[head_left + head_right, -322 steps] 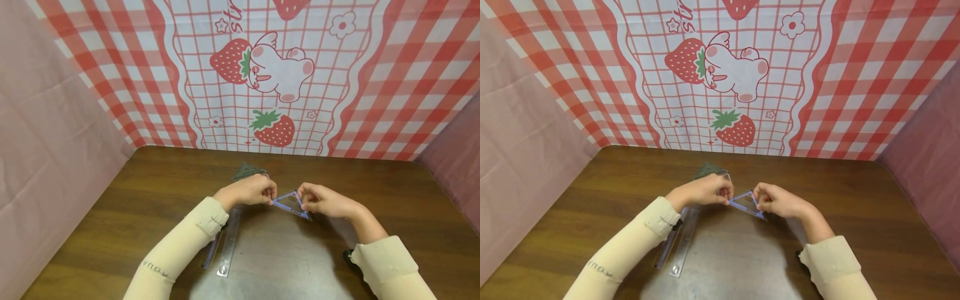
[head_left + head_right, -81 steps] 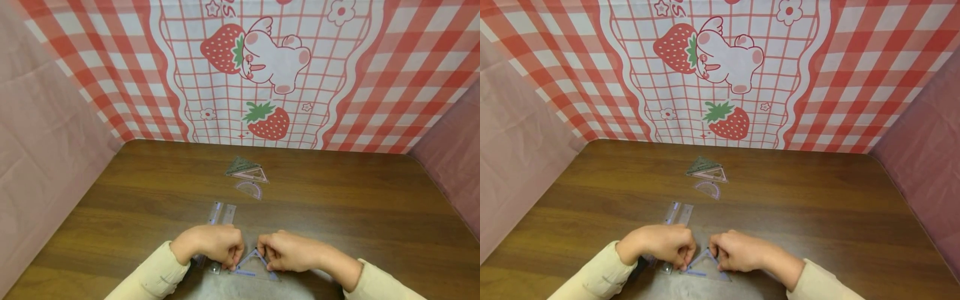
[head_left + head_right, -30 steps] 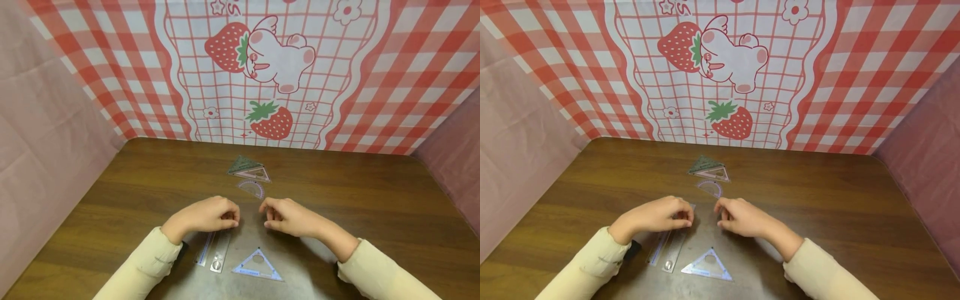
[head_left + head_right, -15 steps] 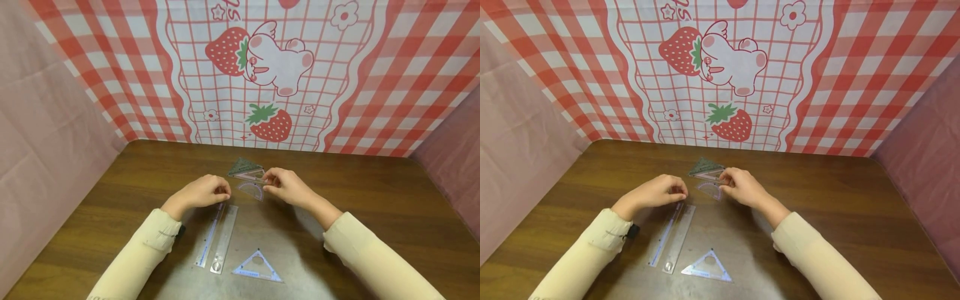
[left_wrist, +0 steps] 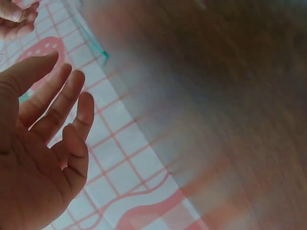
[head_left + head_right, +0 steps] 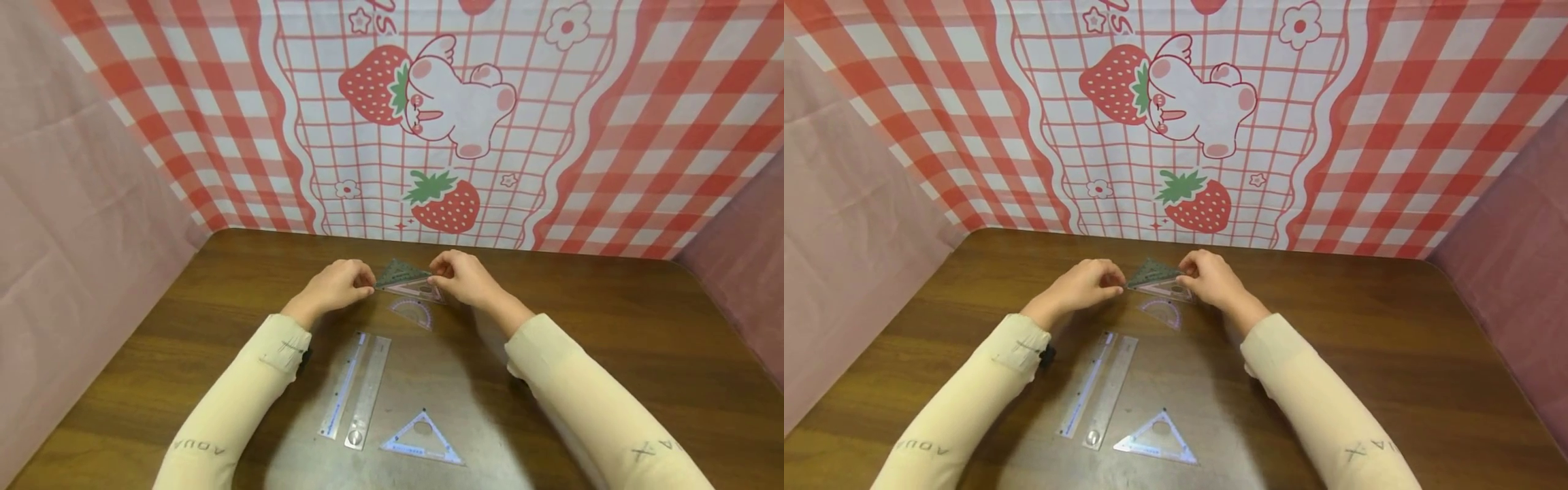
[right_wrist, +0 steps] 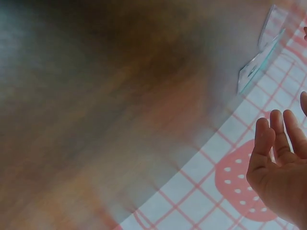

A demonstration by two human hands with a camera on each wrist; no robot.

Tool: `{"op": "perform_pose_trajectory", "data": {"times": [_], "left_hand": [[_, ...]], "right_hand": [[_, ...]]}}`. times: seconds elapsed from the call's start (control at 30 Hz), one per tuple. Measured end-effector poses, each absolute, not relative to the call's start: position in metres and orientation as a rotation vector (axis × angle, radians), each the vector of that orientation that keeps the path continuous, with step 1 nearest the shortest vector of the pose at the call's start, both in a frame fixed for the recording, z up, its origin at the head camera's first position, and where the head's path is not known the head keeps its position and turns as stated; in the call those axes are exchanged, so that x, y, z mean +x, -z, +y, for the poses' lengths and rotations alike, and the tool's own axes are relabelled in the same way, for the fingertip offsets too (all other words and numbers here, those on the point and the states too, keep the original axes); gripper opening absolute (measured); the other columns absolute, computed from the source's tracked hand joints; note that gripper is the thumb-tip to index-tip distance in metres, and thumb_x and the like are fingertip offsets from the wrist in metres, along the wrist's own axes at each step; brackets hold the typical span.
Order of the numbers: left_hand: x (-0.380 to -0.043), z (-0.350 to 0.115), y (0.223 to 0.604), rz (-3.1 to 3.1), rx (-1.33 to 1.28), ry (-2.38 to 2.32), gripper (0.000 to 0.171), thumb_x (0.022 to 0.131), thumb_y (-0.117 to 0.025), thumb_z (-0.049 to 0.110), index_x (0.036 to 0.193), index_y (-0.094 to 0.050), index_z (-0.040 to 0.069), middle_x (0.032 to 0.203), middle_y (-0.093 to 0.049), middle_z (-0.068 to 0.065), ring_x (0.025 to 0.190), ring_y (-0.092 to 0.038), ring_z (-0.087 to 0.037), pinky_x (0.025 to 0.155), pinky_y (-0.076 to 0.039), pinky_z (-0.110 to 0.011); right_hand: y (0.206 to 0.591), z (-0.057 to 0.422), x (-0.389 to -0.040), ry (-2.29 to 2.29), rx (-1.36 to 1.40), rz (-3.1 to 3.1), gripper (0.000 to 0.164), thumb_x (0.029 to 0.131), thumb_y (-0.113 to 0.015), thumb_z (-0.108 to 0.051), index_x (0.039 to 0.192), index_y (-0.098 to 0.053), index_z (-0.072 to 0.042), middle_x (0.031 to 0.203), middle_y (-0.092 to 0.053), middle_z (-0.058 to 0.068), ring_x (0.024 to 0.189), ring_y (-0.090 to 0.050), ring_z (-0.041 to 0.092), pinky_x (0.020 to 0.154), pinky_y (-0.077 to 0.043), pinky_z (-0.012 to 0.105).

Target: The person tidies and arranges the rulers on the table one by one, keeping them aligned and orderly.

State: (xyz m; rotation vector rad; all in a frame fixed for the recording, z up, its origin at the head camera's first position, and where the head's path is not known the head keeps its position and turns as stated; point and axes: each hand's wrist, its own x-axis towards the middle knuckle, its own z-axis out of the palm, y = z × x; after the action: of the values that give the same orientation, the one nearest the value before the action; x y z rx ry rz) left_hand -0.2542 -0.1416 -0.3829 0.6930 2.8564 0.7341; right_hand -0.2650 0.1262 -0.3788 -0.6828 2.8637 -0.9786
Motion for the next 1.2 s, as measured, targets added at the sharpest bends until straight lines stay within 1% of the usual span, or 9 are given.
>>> {"op": "perform_pose_trajectory", "data": {"times": [0.2,0.4,0.7,0.93,1.07,1.2], "left_hand": [[-0.268,-0.138,0.39,2.901,0.594,-0.679,0.022,0.093,-0.071,0.019,0.111,-0.072,0.008,0.105,-0.072,-0.006,0.099,-0.066,-0.021,0.089,-0.055,-0.038],[-0.28,-0.136,0.395,2.921,0.562,-0.649,0.025,0.091,-0.073,0.022,0.112,-0.072,0.009,0.108,-0.072,-0.006,0.103,-0.066,-0.021,0.092,-0.054,-0.041],[-0.288,-0.132,0.399,2.888,0.551,-0.619,0.03,0.09,-0.075,0.022,0.116,-0.072,0.007,0.108,-0.071,-0.007,0.102,-0.065,-0.021,0.092,-0.054,-0.039],[-0.294,-0.131,0.399,2.871,0.553,-0.576,0.034,0.089,-0.076,0.023,0.119,-0.071,0.007,0.107,-0.07,-0.007,0.1,-0.064,-0.02,0.091,-0.053,-0.038],[-0.298,-0.129,0.397,2.869,0.553,-0.564,0.034,0.088,-0.076,0.024,0.119,-0.071,0.008,0.107,-0.07,-0.007,0.098,-0.063,-0.019,0.089,-0.053,-0.038],[-0.3,-0.127,0.396,2.855,0.562,-0.542,0.032,0.088,-0.076,0.023,0.117,-0.072,0.008,0.103,-0.069,-0.006,0.092,-0.061,-0.018,0.086,-0.052,-0.036]], "right_hand": [[0.382,0.123,-0.28,0.912,-0.637,2.876,0.033,0.093,-0.07,-0.016,0.119,-0.064,0.003,0.109,-0.065,0.018,0.098,-0.062,0.029,0.088,-0.052,0.043],[0.387,0.118,-0.29,0.869,-0.627,2.863,0.033,0.094,-0.069,-0.016,0.12,-0.063,0.002,0.109,-0.064,0.017,0.1,-0.061,0.029,0.09,-0.051,0.044],[0.402,0.115,-0.301,0.772,-0.581,2.868,0.034,0.094,-0.069,-0.02,0.121,-0.064,0.0,0.11,-0.065,0.017,0.1,-0.062,0.029,0.09,-0.051,0.045],[0.406,0.113,-0.307,0.755,-0.586,2.872,0.033,0.093,-0.07,-0.019,0.12,-0.066,0.0,0.101,-0.065,0.013,0.091,-0.061,0.025,0.085,-0.05,0.042],[0.405,0.111,-0.311,0.757,-0.599,2.875,0.034,0.093,-0.07,-0.019,0.121,-0.066,0.0,0.099,-0.065,0.013,0.089,-0.06,0.024,0.084,-0.05,0.042],[0.405,0.108,-0.312,0.751,-0.599,2.877,0.035,0.092,-0.071,-0.02,0.121,-0.067,0.0,0.099,-0.066,0.013,0.09,-0.061,0.025,0.085,-0.05,0.042]]}}
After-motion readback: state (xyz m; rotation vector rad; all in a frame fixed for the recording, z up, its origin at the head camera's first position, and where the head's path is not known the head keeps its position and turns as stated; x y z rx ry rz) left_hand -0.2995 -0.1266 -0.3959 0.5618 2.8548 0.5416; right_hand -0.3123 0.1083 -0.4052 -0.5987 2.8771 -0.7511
